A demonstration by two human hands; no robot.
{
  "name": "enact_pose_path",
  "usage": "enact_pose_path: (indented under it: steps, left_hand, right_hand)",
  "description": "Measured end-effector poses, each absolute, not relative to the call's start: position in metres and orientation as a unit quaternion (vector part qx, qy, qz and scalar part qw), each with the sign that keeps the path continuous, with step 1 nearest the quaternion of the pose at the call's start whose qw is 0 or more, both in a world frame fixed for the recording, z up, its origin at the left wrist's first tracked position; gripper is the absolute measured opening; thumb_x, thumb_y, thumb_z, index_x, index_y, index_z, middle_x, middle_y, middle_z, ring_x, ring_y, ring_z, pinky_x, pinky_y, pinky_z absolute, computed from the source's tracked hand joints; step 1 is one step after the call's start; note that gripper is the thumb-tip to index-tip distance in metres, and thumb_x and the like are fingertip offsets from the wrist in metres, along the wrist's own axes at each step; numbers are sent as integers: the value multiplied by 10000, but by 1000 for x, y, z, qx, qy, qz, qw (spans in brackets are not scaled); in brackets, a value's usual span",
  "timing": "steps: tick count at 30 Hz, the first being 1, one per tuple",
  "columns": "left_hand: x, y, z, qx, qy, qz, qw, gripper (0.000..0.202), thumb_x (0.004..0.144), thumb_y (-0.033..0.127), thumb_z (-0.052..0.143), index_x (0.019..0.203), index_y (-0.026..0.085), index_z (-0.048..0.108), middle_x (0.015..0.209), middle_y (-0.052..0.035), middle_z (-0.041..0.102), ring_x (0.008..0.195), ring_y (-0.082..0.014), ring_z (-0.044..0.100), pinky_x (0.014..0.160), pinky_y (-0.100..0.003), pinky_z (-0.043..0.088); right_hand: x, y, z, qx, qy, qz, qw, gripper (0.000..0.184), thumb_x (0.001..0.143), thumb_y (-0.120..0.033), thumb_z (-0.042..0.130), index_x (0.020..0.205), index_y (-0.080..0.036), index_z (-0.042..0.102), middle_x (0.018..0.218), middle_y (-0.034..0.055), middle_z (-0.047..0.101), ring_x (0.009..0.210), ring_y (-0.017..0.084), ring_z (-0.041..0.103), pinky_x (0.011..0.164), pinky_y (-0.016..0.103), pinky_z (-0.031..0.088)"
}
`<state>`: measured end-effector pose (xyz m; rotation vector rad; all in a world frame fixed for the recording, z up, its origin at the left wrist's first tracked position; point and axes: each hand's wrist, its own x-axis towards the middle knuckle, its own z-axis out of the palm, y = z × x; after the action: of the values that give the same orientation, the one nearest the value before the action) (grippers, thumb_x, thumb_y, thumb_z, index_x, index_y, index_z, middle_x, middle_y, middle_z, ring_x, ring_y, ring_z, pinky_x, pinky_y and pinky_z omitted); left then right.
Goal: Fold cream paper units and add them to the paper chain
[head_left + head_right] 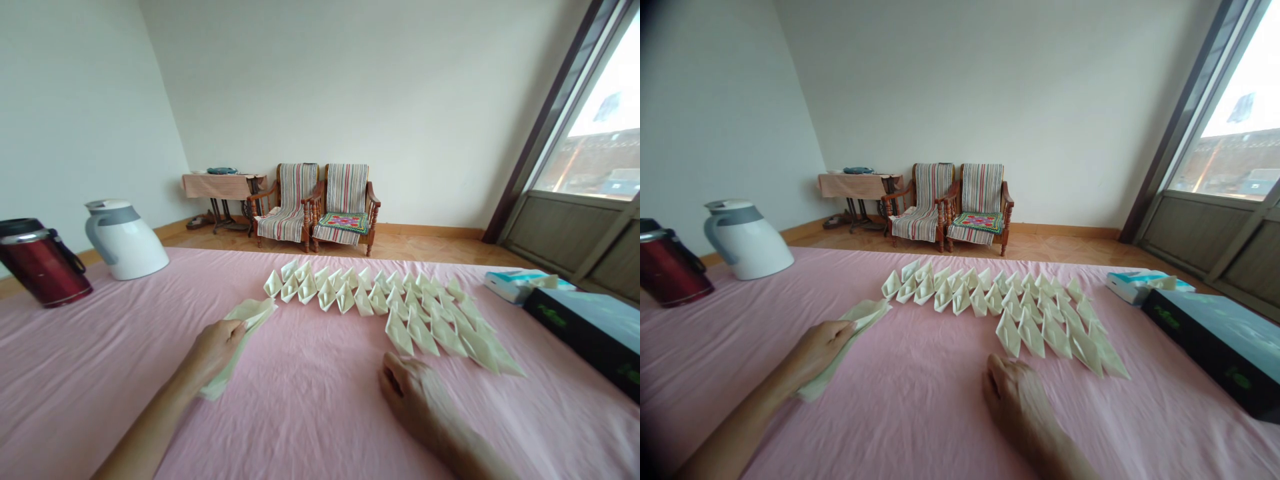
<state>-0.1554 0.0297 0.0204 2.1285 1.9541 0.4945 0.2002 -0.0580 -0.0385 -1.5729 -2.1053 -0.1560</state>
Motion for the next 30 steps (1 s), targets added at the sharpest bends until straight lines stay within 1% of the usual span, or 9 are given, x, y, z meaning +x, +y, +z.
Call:
enact_pose_path:
  steps: [4,8,12,15,17,21,25,28,30]
  left_hand:
    - [-154,28,22,721,664,172,93,292,819,337,440,615,173,570,567,33,536,632,-167,554,563,-203,294]
    - [-156,25,29,716,670,182,69,273,837,300,431,722,171,642,615,11,617,666,-180,605,581,-205,320]
    - [-153,17,39,727,657,195,30,333,880,259,357,872,185,682,900,-66,714,854,-228,647,712,-252,399]
    - [-140,6,42,748,634,195,15,353,890,231,344,972,184,684,1103,-98,686,1035,-247,614,853,-290,411]
    - [-124,-6,42,768,613,183,16,332,898,219,363,972,196,686,1072,-86,690,1026,-239,616,877,-301,421]
    - [-80,-38,38,819,565,96,32,278,846,77,428,867,189,682,1001,-87,686,955,-230,632,874,-317,459]
    - [-38,-66,31,853,519,30,55,351,817,-13,426,944,194,680,962,-71,680,905,-217,635,823,-320,495]
    - [-19,-79,27,880,472,-17,57,352,813,-21,439,998,157,680,995,-106,678,933,-248,630,811,-346,508]
    - [-13,-83,26,889,452,-24,67,330,834,-15,439,988,146,683,1003,-112,678,911,-246,635,800,-343,505]
  right_hand:
    - [200,-58,-39,-577,-775,-57,252,232,859,-193,426,639,-227,360,547,-38,457,507,114,433,533,282,197]
    - [201,-58,-41,-575,-776,-60,252,227,860,-192,436,647,-227,366,556,-36,473,515,116,445,535,280,203]
    - [201,-58,-41,-570,-777,-67,258,228,856,-175,441,646,-228,371,555,-37,476,512,118,447,533,277,208]
    - [201,-58,-40,-564,-778,-76,268,232,854,-172,455,644,-228,374,554,-36,477,507,119,448,526,275,212]
    - [202,-57,-41,-556,-779,-82,278,240,854,-173,462,638,-229,375,544,-37,470,494,118,439,518,274,217]
    - [199,-64,-37,-524,-791,-95,302,226,872,-170,447,656,-228,414,574,-22,498,518,131,459,540,276,276]
    - [184,-82,-21,-431,-828,-113,341,173,960,-176,375,918,-200,541,826,43,622,704,167,560,663,291,383]
    - [170,-92,-12,-375,-848,-141,348,247,984,-144,321,1108,-171,533,949,71,637,765,177,581,684,297,412]
    - [165,-94,-13,-362,-864,-128,325,253,970,-124,322,1066,-174,550,932,64,629,736,184,572,646,307,409]
